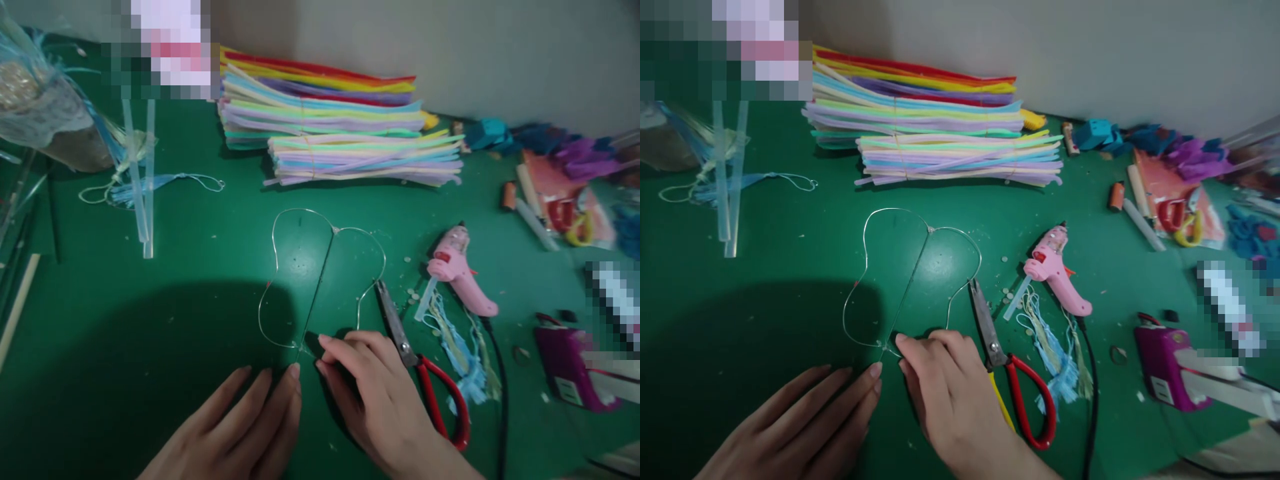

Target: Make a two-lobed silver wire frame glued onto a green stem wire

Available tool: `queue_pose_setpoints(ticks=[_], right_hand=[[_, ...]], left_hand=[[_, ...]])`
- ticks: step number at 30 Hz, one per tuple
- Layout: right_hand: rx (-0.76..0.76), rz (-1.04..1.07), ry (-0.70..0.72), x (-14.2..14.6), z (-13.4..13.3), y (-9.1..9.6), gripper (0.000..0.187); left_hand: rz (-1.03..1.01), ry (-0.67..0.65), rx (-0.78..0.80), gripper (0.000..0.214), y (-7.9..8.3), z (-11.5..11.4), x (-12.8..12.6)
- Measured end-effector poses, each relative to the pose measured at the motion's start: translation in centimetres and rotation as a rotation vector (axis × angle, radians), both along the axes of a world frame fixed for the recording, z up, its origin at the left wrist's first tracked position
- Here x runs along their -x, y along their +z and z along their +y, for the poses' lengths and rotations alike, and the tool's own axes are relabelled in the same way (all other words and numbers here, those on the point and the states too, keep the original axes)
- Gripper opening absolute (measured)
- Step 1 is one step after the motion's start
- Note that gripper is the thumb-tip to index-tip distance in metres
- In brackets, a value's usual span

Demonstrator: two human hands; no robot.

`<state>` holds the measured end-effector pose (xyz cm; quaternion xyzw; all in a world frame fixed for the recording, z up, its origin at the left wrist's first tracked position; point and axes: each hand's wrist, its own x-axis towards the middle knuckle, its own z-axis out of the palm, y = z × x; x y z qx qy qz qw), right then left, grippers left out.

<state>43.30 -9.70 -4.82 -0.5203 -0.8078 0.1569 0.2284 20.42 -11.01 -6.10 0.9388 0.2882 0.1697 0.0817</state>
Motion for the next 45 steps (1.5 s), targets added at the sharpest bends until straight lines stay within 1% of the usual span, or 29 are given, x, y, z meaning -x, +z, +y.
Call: queue_pose_setpoints(ticks=[2, 4, 7, 12, 15, 18, 22, 24, 29, 34, 40, 45], right_hand=[[0.015, -0.055, 0.018, 0.3, -0.4, 0.0, 0.04], [-0.019, -0.125, 0.037, 0.7, -0.6, 0.2, 0.041], [-0.077, -0.203, 0.059, 1.8, -0.4, 1.0, 0.037], [-0.102, -0.26, 0.014, 3.2, 0.2, 1.4, 0.031], [-0.088, -0.217, 0.006, 3.2, 0.2, 1.3, 0.028], [-0.084, -0.148, -0.002, 3.0, 0.1, 1.1, 0.029], [-0.064, -0.18, 0.023, 2.9, -0.2, 0.7, 0.032], [-0.057, -0.202, 0.014, 2.9, -0.4, 0.4, 0.032], [-0.025, -0.144, -0.023, 2.9, -0.7, -0.3, 0.031], [0.007, -0.077, -0.038, 2.7, -0.7, -0.4, 0.028], [0.067, 0.029, -0.069, 2.6, -0.7, -0.8, 0.03], [0.097, 0.03, -0.077, 2.3, -0.8, -0.9, 0.034]], left_hand=[[0.003, -0.001, -0.002, 0.038, 0.1, 0.1, 0.0], [-0.007, 0.003, 0.005, 0.036, 0.1, 0.1, 0.0], [-0.022, 0.007, 0.018, 0.036, 0.1, 0.1, 0.0], [-0.03, 0.017, 0.015, 0.039, 0.2, 0.0, -0.1], [-0.02, 0.002, 0.022, 0.038, 0.2, 0.0, 0.0], [-0.011, -0.003, 0.017, 0.035, 0.2, 0.0, 0.0], [-0.016, 0.005, 0.003, 0.034, 0.2, 0.2, -0.1], [-0.012, 0.008, -0.005, 0.033, 0.3, 0.3, -0.2], [-0.004, 0.011, 0.003, 0.033, 0.4, 0.2, -0.2], [-0.019, 0.003, 0.026, 0.034, 0.1, 0.0, 0.0], [-0.013, -0.005, 0.026, 0.033, -0.1, -0.1, -0.1], [-0.001, -0.008, 0.034, 0.036, -0.4, -0.2, 0.0]])
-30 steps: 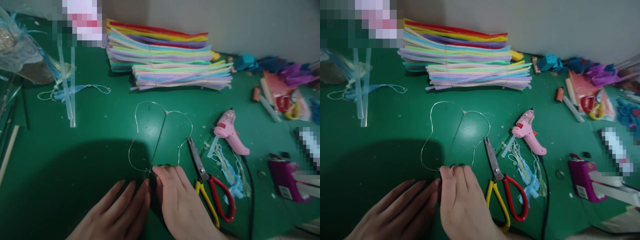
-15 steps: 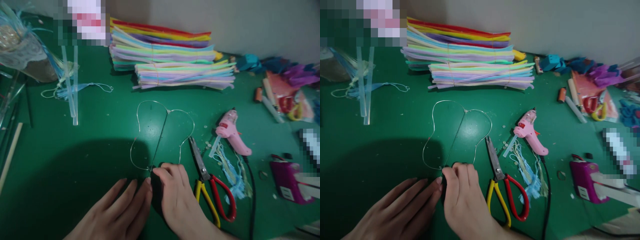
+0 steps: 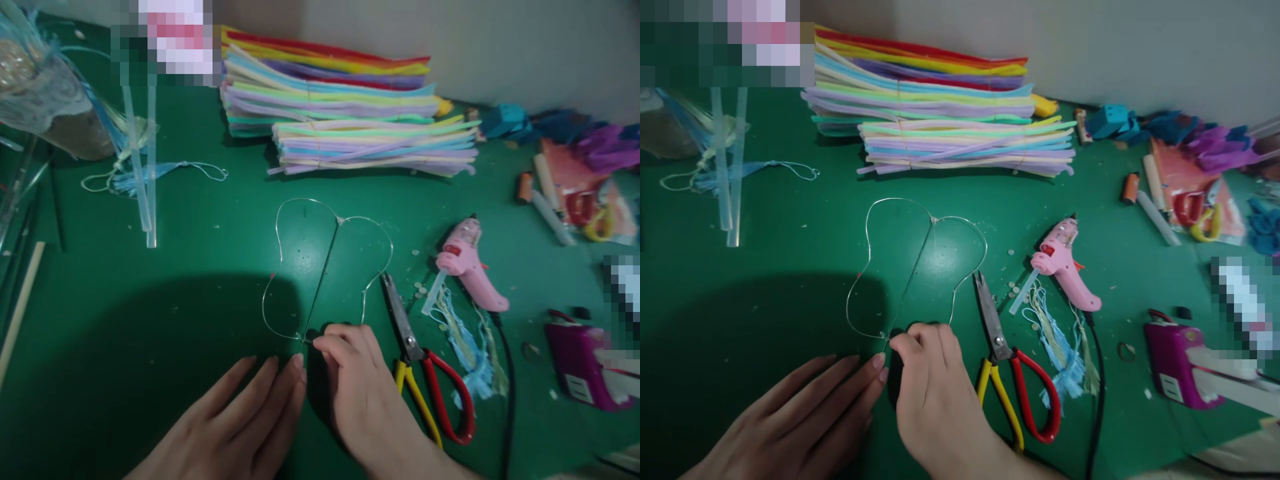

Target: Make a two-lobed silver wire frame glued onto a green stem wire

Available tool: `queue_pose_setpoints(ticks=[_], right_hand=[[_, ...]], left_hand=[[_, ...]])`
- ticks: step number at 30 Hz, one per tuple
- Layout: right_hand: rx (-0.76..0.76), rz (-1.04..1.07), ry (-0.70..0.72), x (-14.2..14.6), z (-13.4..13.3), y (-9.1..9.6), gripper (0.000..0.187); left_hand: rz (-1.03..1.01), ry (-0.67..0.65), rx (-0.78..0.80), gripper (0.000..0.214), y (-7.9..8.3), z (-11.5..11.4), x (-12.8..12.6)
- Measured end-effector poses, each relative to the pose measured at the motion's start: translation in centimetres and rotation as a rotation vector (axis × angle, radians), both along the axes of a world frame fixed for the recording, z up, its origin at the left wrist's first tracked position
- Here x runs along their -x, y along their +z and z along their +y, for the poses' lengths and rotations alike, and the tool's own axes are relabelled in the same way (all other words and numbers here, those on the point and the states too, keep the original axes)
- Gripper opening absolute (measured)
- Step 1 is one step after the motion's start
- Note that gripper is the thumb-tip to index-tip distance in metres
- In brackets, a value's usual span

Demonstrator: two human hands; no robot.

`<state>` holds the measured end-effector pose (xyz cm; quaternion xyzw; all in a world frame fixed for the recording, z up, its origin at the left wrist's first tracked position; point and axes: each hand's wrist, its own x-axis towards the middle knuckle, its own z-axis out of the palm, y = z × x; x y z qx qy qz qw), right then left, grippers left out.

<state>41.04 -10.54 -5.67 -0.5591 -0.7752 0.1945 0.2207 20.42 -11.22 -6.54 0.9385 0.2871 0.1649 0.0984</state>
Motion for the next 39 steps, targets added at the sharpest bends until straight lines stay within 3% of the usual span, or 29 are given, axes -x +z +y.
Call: queue_pose_setpoints(ticks=[11, 26, 29, 34, 39], right_hand=[[0.106, 0.128, -0.015, -0.8, 0.1, 0.0, 0.031], [0.102, 0.073, 0.066, -1.3, 0.3, 0.8, 0.032], [0.049, 0.042, 0.132, -1.5, 0.8, 1.5, 0.03], [-0.169, -0.059, 0.177, -1.5, 1.3, 2.4, 0.031], [-0.206, -0.129, 0.188, -1.6, 1.1, 2.3, 0.029]], left_hand=[[-0.003, -0.002, 0.0, 0.033, 0.5, 0.4, -0.1], [-0.018, 0.005, 0.011, 0.033, 0.3, 0.2, 0.1], [-0.021, 0.009, 0.017, 0.031, 0.6, 0.4, 0.0], [-0.04, 0.004, 0.002, 0.032, 0.6, 0.7, -0.2], [-0.042, 0.007, -0.002, 0.03, 0.6, 0.7, -0.2]])
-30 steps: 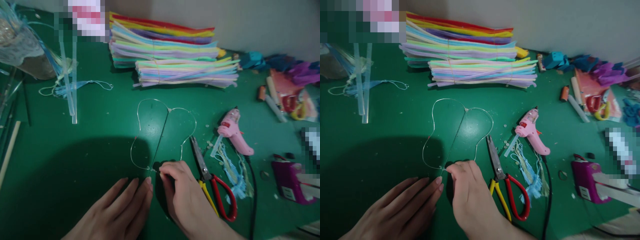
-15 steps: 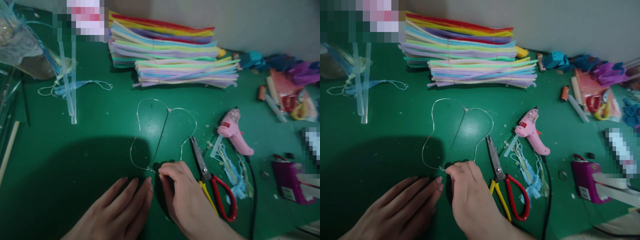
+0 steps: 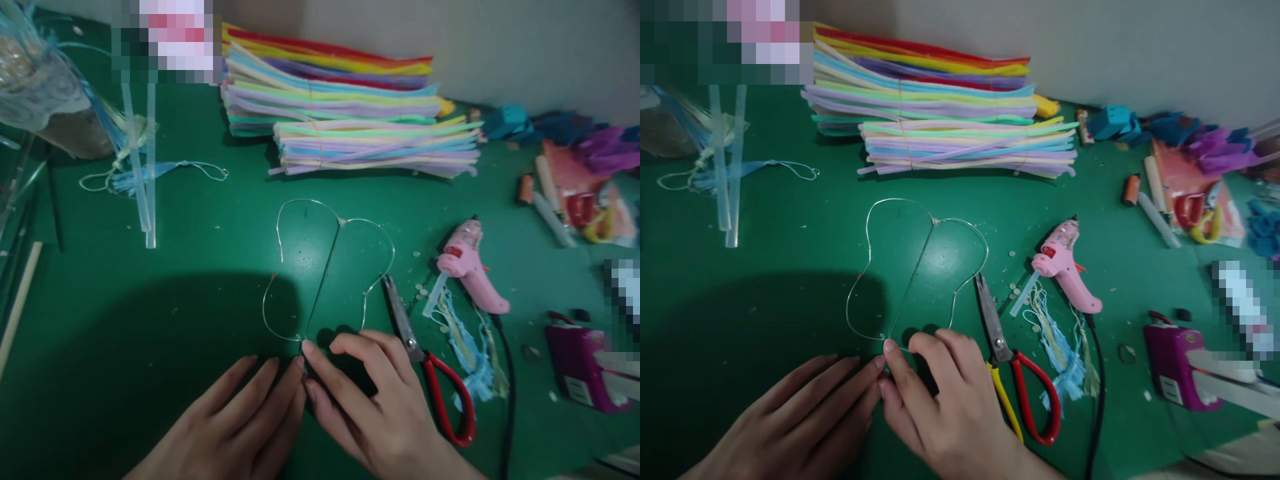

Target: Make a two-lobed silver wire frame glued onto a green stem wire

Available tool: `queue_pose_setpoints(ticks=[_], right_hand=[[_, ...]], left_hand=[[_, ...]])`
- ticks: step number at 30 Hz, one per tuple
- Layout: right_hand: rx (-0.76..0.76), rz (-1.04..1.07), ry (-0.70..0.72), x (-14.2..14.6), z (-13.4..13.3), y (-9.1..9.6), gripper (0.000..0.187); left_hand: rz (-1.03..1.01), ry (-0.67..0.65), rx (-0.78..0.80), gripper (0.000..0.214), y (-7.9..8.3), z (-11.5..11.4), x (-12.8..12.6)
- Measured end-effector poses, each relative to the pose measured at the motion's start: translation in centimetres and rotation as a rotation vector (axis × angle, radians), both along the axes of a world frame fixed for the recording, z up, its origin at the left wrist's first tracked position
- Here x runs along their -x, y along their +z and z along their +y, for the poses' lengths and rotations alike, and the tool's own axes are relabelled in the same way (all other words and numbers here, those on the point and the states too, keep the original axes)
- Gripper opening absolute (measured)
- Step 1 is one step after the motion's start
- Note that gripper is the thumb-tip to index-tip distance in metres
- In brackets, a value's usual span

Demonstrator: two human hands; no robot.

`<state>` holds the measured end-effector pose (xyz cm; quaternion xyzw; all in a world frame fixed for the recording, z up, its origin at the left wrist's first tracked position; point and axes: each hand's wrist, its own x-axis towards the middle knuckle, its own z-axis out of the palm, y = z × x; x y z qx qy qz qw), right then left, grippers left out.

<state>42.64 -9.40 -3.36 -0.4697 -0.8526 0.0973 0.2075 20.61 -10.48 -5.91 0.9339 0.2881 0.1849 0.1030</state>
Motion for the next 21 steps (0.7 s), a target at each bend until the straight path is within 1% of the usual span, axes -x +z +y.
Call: queue_pose_setpoints(ticks=[6, 9, 12, 15, 21], right_hand=[[0.022, 0.017, 0.004, -0.13, 0.11, -0.13, 0.03], [0.086, 0.104, -0.016, -0.25, 0.24, -0.27, 0.031], [0.13, 0.188, -0.036, -0.44, 0.31, -0.38, 0.037], [0.11, 0.218, -0.053, -0.58, 0.27, -0.44, 0.039], [0.05, 0.178, -0.084, -0.42, 0.01, -0.52, 0.03]], left_hand=[[0.029, -0.011, -0.008, 0.031, 0.15, 0.17, 0.06], [0.021, -0.004, -0.02, 0.032, 0.13, 0.17, 0.02], [0.016, 0.001, -0.017, 0.033, -0.02, 0.1, 0.06], [0.017, -0.003, -0.006, 0.033, -0.2, -0.05, 0.18], [0.032, -0.017, 0.005, 0.034, -0.03, -0.02, 0.13]])
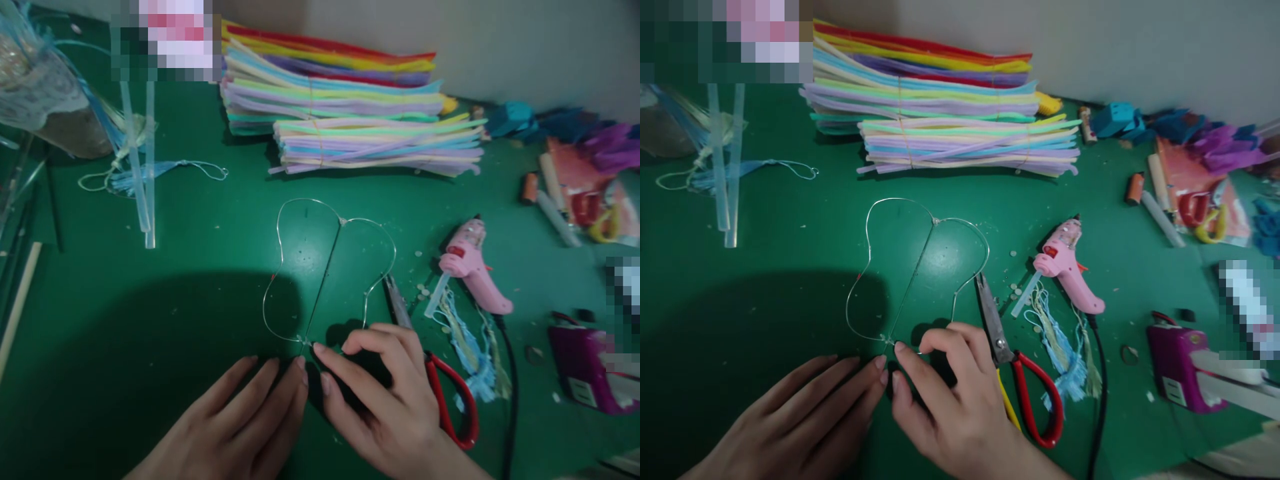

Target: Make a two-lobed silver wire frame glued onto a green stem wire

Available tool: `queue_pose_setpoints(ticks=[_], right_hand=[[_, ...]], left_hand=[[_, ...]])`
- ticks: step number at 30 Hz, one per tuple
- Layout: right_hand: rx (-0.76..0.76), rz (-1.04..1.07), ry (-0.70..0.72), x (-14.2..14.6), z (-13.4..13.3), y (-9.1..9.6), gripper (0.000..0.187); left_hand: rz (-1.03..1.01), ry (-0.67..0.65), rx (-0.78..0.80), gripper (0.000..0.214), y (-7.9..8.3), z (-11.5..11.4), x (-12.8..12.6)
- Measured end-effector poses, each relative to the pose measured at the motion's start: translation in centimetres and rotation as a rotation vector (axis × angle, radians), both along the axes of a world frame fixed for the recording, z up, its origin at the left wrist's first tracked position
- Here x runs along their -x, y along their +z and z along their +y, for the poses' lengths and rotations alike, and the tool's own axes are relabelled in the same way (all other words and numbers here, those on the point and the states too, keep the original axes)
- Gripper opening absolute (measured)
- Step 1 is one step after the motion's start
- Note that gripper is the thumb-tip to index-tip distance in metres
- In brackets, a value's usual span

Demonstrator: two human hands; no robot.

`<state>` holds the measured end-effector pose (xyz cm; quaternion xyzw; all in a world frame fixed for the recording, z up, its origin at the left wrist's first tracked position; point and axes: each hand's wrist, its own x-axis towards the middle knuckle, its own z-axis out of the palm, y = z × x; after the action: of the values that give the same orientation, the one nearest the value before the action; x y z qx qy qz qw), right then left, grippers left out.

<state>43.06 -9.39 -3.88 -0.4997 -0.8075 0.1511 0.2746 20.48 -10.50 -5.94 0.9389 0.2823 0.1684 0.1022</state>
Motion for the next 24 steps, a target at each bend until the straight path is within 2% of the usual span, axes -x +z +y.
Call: queue_pose_setpoints(ticks=[10, 16, 20, 24], right_hand=[[0.053, -0.024, 0.003, 0.2, -0.04, -0.17, 0.034], [-0.078, -0.076, -0.015, 0.2, -0.07, 0.02, 0.031], [-0.058, -0.18, 0.041, 0.21, -0.18, -0.04, 0.034], [-0.103, -0.258, 0.044, 0.28, -0.2, -0.15, 0.032]], left_hand=[[0.002, -0.001, -0.002, 0.032, 0.09, -0.03, 0.01], [0.006, 0.003, 0.006, 0.032, -0.1, -0.19, 0.0], [-0.013, 0.008, -0.009, 0.03, -0.19, -0.13, -0.06], [-0.011, 0.015, -0.031, 0.029, -0.17, -0.16, -0.21]])
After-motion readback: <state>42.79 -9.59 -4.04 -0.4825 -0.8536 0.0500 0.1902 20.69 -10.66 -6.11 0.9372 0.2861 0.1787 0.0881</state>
